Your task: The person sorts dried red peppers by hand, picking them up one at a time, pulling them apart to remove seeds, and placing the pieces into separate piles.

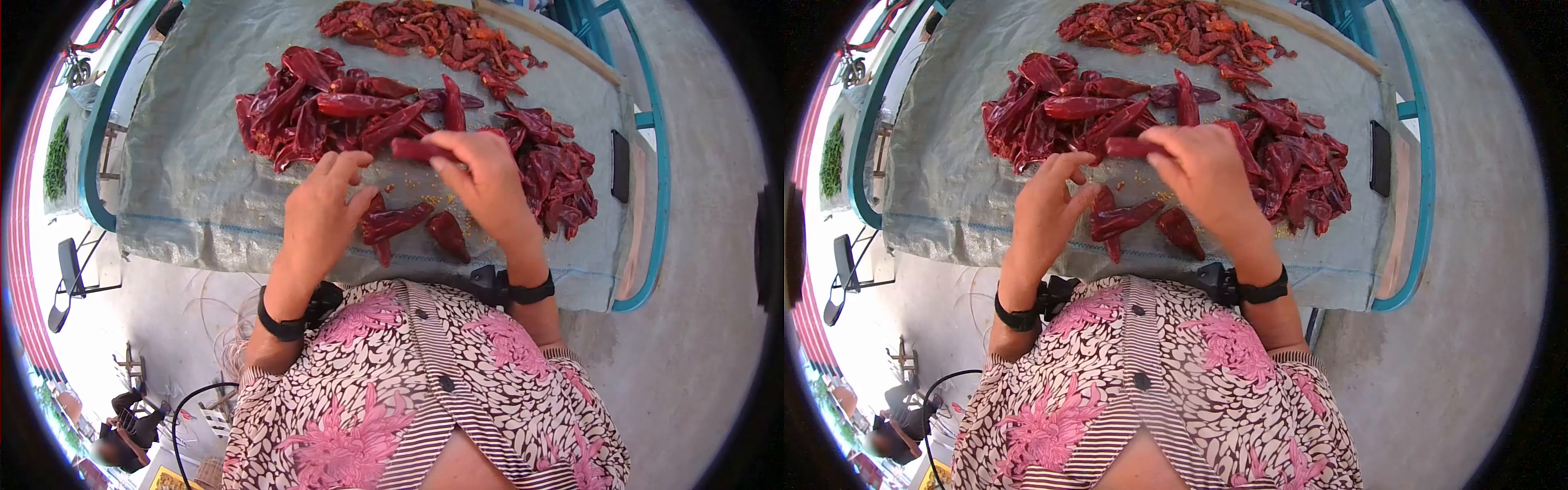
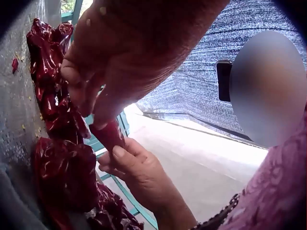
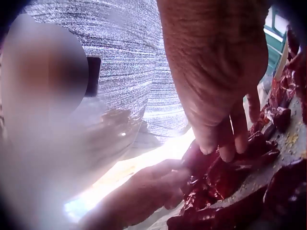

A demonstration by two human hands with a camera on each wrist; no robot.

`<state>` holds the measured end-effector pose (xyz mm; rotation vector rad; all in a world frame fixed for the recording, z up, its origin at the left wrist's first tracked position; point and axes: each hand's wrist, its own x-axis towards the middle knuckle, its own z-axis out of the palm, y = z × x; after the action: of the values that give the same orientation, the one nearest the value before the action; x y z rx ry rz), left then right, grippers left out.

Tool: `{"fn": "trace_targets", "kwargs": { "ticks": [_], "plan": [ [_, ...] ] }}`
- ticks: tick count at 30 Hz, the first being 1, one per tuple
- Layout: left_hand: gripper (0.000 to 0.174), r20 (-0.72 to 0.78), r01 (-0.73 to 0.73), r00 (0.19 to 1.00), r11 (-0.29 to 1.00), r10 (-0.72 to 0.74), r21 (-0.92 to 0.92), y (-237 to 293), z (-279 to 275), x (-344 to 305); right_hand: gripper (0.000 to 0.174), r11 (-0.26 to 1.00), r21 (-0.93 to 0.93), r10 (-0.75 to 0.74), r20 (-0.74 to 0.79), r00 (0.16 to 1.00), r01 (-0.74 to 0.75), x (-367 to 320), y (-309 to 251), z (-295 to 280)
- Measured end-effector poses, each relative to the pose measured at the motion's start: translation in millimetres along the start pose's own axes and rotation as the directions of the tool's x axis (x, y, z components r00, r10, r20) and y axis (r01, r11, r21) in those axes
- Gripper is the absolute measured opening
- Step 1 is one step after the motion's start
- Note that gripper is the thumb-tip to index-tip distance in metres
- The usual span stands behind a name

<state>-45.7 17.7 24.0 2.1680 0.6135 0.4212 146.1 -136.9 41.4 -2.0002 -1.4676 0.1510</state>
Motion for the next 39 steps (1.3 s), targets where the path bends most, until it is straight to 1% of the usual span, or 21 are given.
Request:
{"fn": "trace_targets", "kwargs": {
  "ticks": [1, 3, 4, 5, 7, 8, 9, 11, 12, 14, 15, 18, 21, 24, 25, 27, 30, 33, 36, 37, 39],
  "plan": [
    [0.034, 0.043, -0.008, 0.999, 0.998, 0.006, 0.055, -4, 2, -2, 0.032, 0.999, -0.034, 0.025, -0.056, 0.998, -0.027, 2, 1, -4],
    [0.034, 0.127, -0.036, 0.992, 0.986, 0.015, 0.164, -12, 7, -7, 0.032, 0.999, -0.001, 0.039, -0.239, 0.970, -0.040, 7, -1, -3],
    [0.032, 0.148, -0.047, 0.989, 0.988, 0.025, 0.149, -15, 9, -6, 0.032, 0.999, 0.016, 0.048, -0.327, 0.944, -0.045, 8, -2, -4],
    [0.031, 0.167, -0.056, 0.985, 0.989, 0.034, 0.133, -18, 10, -6, 0.035, 0.999, -0.033, 0.024, -0.276, 0.961, -0.035, 7, -2, -10],
    [0.028, 0.199, -0.062, 0.979, 0.994, 0.043, 0.090, -19, 11, -3, 0.039, 0.998, 0.066, 0.002, -0.052, 0.999, 0.002, 0, 3, -14],
    [0.026, 0.213, -0.059, 0.976, 0.996, 0.045, 0.061, -19, 11, -1, 0.040, 0.993, 0.118, -0.020, 0.060, 0.998, 0.013, -4, 4, -14],
    [0.025, 0.225, -0.057, 0.973, 0.998, 0.048, 0.031, -19, 11, 0, 0.040, 0.993, 0.112, -0.064, 0.156, 0.986, 0.046, -7, 3, -12],
    [0.023, 0.212, -0.081, 0.974, 0.997, 0.078, 0.003, -22, 13, 1, 0.041, 0.988, 0.108, -0.143, 0.344, 0.928, 0.113, -13, -2, -5],
    [0.023, 0.208, -0.093, 0.974, 0.996, 0.093, -0.011, -23, 15, 2, 0.040, 0.991, 0.070, -0.134, 0.377, 0.917, 0.116, -17, -3, 0],
    [0.021, 0.207, -0.058, 0.976, 0.996, 0.070, -0.066, -24, 17, 3, 0.038, 0.992, -0.002, -0.112, 0.440, 0.891, 0.126, -24, -4, 12],
    [0.021, 0.205, -0.041, 0.977, 0.995, 0.059, -0.092, -24, 17, 3, 0.035, 0.994, 0.001, -0.099, 0.431, 0.897, 0.109, -24, -2, 16],
    [0.018, 0.099, -0.039, 0.994, 0.993, 0.051, -0.114, -24, 16, 3, 0.035, 0.997, -0.037, -0.049, 0.439, 0.897, 0.073, -19, -1, 15],
    [0.016, -0.006, 0.008, 1.000, 0.995, -0.008, -0.104, -18, 5, 3, 0.033, 0.999, 0.035, -0.018, 0.309, 0.951, 0.007, -16, -1, 6],
    [0.018, -0.092, 0.072, 0.992, 0.990, -0.083, -0.120, -25, 2, 0, 0.031, 0.994, 0.084, 0.056, 0.172, 0.984, -0.071, -20, 4, 0],
    [0.019, -0.100, 0.082, 0.991, 0.995, -0.088, -0.063, -26, 2, -2, 0.031, 0.990, 0.091, 0.093, 0.169, 0.981, -0.109, -21, 4, -3],
    [0.022, -0.115, 0.104, 0.988, 0.994, -0.098, 0.046, -22, 0, -6, 0.031, 0.990, 0.085, 0.101, 0.143, 0.985, -0.113, -22, 6, -3],
    [0.028, -0.162, 0.095, 0.984, 0.991, -0.078, 0.098, 2, -2, -11, 0.033, 0.992, 0.080, 0.088, 0.144, 0.986, -0.100, -24, 7, 0],
    [0.032, -0.123, -0.124, 0.987, 0.975, 0.102, -0.187, 16, 8, -7, 0.032, 0.991, 0.127, 0.031, 0.147, 0.989, -0.050, -23, 3, 6],
    [0.033, -0.084, -0.257, 0.964, 0.966, 0.253, -0.042, 1, 23, -3, 0.030, 0.989, 0.144, 0.003, 0.119, 0.993, -0.020, -22, 1, 2],
    [0.031, -0.105, -0.239, 0.967, 0.970, 0.233, -0.053, 0, 23, -2, 0.030, 0.990, 0.140, 0.006, 0.106, 0.994, -0.021, -22, -1, -1],
    [0.028, -0.146, -0.203, 0.971, 0.976, 0.190, -0.078, 0, 22, 0, 0.029, 0.990, 0.124, 0.058, 0.021, 0.998, -0.061, -26, -4, -6]
  ]
}}
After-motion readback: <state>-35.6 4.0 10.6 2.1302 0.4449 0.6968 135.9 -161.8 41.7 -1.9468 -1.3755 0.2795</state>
